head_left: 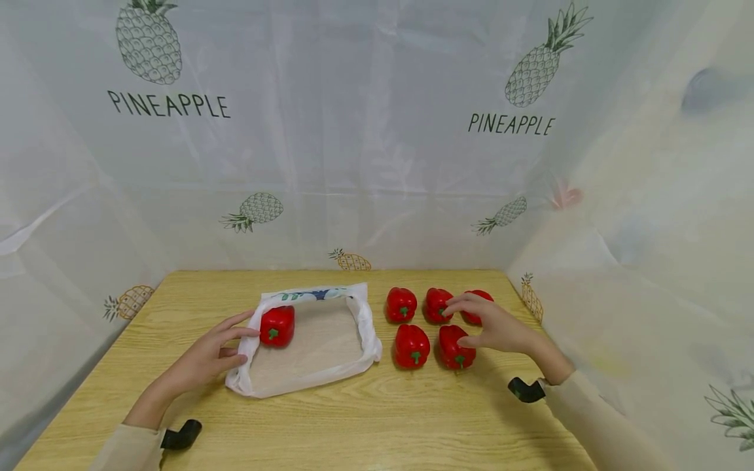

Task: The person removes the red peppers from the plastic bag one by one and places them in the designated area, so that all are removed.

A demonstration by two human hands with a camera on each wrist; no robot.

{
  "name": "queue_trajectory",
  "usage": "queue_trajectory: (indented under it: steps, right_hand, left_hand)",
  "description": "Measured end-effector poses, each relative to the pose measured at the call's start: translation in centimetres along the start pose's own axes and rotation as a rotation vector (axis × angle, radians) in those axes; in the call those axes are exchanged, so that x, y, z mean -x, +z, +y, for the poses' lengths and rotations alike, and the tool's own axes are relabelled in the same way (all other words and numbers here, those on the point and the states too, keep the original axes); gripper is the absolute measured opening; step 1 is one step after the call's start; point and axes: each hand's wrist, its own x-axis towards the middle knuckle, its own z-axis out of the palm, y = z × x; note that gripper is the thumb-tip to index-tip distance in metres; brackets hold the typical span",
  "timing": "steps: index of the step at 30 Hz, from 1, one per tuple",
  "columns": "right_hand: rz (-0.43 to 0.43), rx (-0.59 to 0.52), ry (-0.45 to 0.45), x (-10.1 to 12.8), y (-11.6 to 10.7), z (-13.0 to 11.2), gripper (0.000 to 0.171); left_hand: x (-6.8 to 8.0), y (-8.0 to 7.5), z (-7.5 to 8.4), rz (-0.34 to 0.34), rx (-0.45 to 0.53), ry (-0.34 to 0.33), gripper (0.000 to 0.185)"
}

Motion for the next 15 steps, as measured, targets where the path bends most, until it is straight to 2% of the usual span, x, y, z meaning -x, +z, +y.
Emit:
queue_trajectory:
  steps: [5,15]
  right_hand:
    - [0.016,0.016,-0.018,-1.3,0.4,-0.8,0.051]
    - [0.038,-0.022,-0.071,-5.0,1.8,-2.6,0.054]
  left_hand:
    - [0.0,0.1,-0.2,0.001,0.004,0.003,0.046]
    - [0.0,0.1,-0.1,0.005,0.006,0.004,0.046]
